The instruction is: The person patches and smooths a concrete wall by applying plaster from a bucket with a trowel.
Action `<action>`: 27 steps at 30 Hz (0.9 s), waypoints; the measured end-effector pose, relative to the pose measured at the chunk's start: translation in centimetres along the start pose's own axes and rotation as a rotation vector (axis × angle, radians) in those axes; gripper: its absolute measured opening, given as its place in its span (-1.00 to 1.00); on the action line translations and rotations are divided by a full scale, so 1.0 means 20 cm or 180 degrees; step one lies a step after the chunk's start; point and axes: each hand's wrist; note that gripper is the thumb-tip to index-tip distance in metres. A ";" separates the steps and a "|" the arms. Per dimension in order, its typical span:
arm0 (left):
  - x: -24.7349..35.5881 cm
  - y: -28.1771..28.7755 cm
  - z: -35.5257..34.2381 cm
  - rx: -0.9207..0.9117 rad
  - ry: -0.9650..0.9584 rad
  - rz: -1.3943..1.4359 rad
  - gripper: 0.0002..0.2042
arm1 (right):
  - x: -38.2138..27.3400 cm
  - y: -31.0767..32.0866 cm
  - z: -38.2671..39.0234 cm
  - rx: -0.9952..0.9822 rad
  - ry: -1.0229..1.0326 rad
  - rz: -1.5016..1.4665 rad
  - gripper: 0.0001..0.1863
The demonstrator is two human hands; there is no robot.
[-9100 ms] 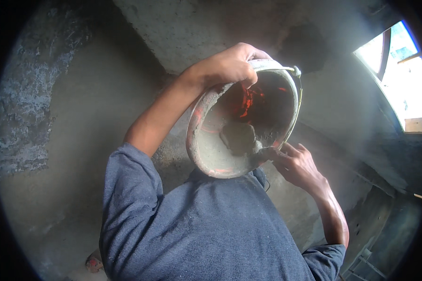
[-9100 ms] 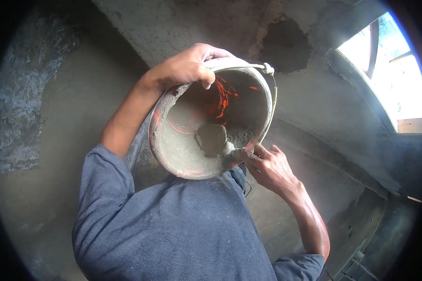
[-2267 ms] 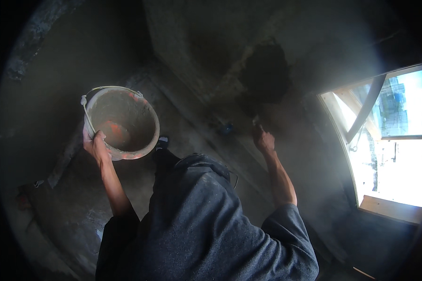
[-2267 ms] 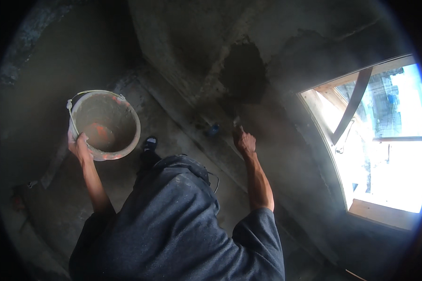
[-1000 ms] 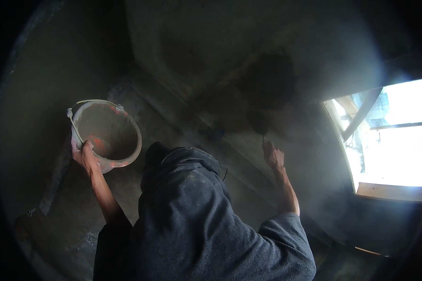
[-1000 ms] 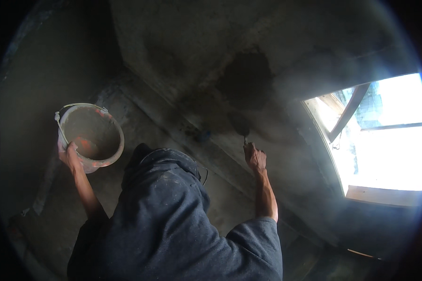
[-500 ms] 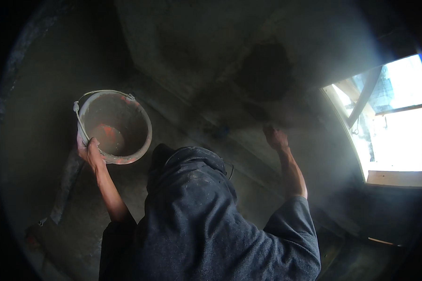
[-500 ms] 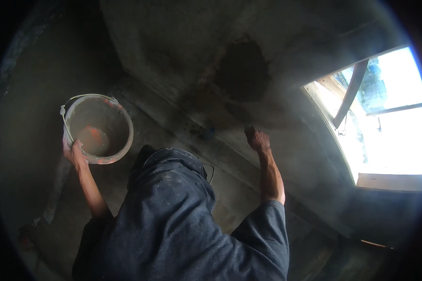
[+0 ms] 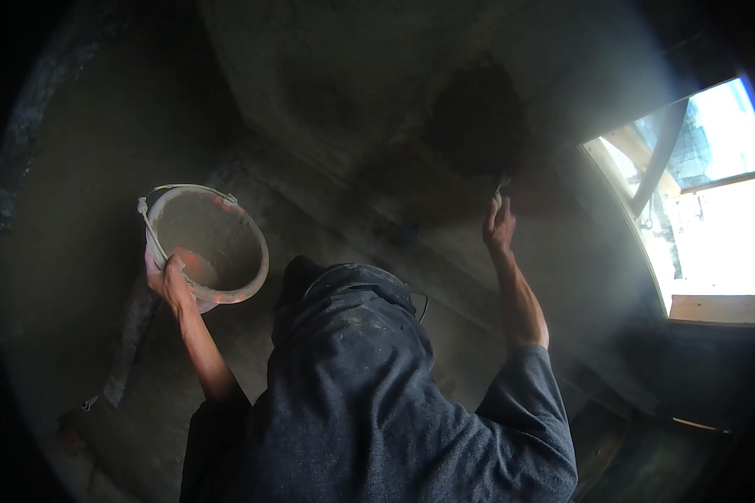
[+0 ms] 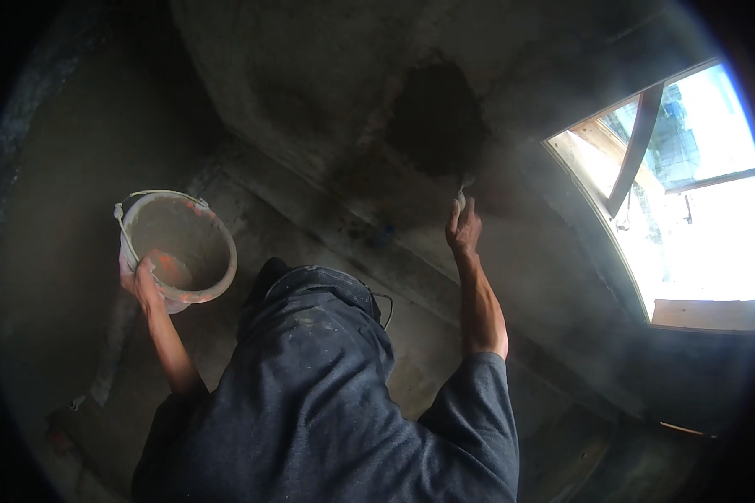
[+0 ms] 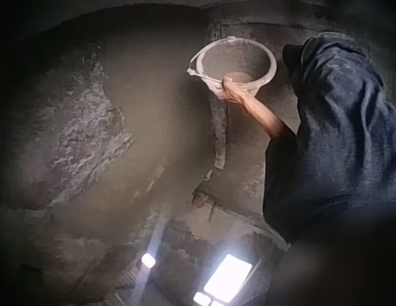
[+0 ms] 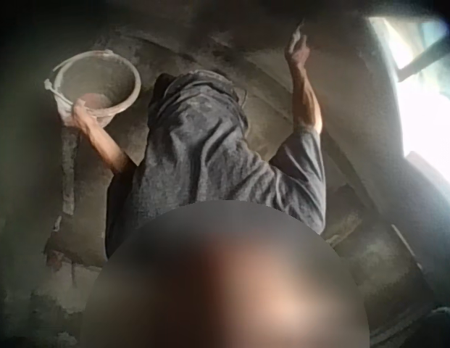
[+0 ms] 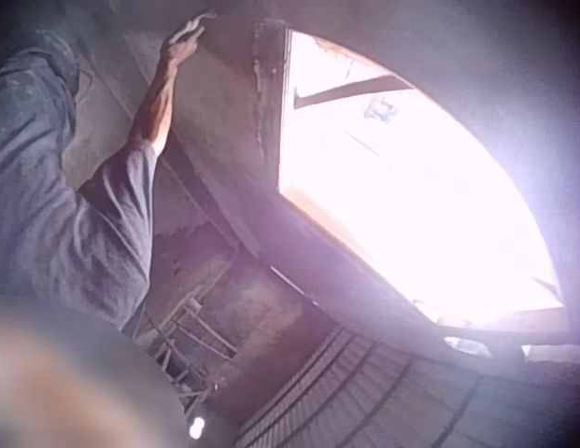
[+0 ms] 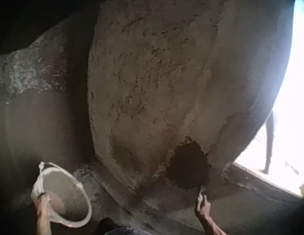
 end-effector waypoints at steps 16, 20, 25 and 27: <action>-0.01 0.01 0.00 0.0048 -0.0153 -0.0077 -0.45 | 0.07 -0.13 0.04 -0.2084 -0.0300 0.1311 -0.43; -0.03 0.03 0.01 0.0044 -0.0095 0.0089 -0.45 | -0.01 -0.01 0.03 -0.1592 -0.0060 0.1309 -0.46; 0.00 0.04 0.02 0.0065 -0.0106 -0.0109 -0.45 | -0.24 0.14 -0.20 -0.0196 0.0762 0.0986 -0.65; 0.00 0.04 0.02 0.0068 -0.0092 -0.0075 -0.45 | -0.26 0.12 -0.21 -0.0236 0.0566 0.1027 -0.66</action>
Point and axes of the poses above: each hand's wrist, its own z-axis away from the middle knuckle, its own y-axis out of the back of the hand, x = y × z, and after that the axes turned 5 degrees about y, right-handed
